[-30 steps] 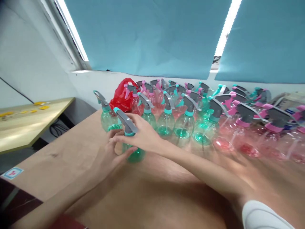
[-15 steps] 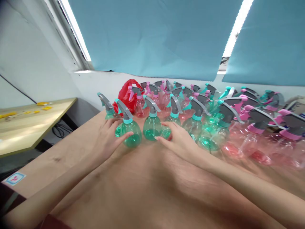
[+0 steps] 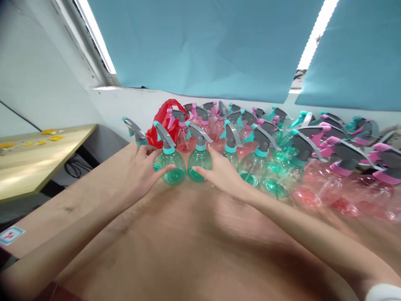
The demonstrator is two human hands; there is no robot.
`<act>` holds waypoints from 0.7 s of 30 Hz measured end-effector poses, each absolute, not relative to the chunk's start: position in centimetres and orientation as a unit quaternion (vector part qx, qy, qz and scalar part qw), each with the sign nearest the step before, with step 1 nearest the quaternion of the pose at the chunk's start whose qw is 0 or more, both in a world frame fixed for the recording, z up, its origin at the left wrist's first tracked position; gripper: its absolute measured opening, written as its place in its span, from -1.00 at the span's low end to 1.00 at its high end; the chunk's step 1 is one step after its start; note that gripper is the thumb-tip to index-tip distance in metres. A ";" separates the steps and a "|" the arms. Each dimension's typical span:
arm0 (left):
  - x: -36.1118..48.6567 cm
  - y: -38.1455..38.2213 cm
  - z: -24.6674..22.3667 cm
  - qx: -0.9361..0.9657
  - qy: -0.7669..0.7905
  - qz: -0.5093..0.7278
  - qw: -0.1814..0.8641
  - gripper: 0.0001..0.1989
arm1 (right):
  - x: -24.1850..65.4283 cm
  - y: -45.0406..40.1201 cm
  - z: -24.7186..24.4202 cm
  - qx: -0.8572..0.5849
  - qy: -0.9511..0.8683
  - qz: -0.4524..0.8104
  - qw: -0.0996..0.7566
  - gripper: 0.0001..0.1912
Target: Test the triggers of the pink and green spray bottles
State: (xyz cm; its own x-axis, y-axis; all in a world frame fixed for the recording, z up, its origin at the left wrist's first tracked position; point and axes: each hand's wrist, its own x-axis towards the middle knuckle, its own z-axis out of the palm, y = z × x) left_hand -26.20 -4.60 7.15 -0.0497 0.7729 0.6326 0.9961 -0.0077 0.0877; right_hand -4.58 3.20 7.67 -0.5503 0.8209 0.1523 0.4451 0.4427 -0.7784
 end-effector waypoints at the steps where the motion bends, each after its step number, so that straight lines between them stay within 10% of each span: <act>1: -26.2 -4.5 7.1 -0.657 -0.673 -0.270 0.208 -0.59 | -4.7 3.4 7.6 -0.393 -0.807 0.348 0.271 -0.10; 13: -25.9 -3.9 7.1 -0.647 -0.682 -0.237 0.245 -0.60 | -6.1 5.4 6.5 -0.346 -0.807 0.357 0.319 -0.40; 21: -26.4 -4.2 6.5 -0.648 -0.677 -0.261 0.233 -0.50 | -5.6 4.6 6.7 -0.359 -0.808 0.360 0.297 -0.26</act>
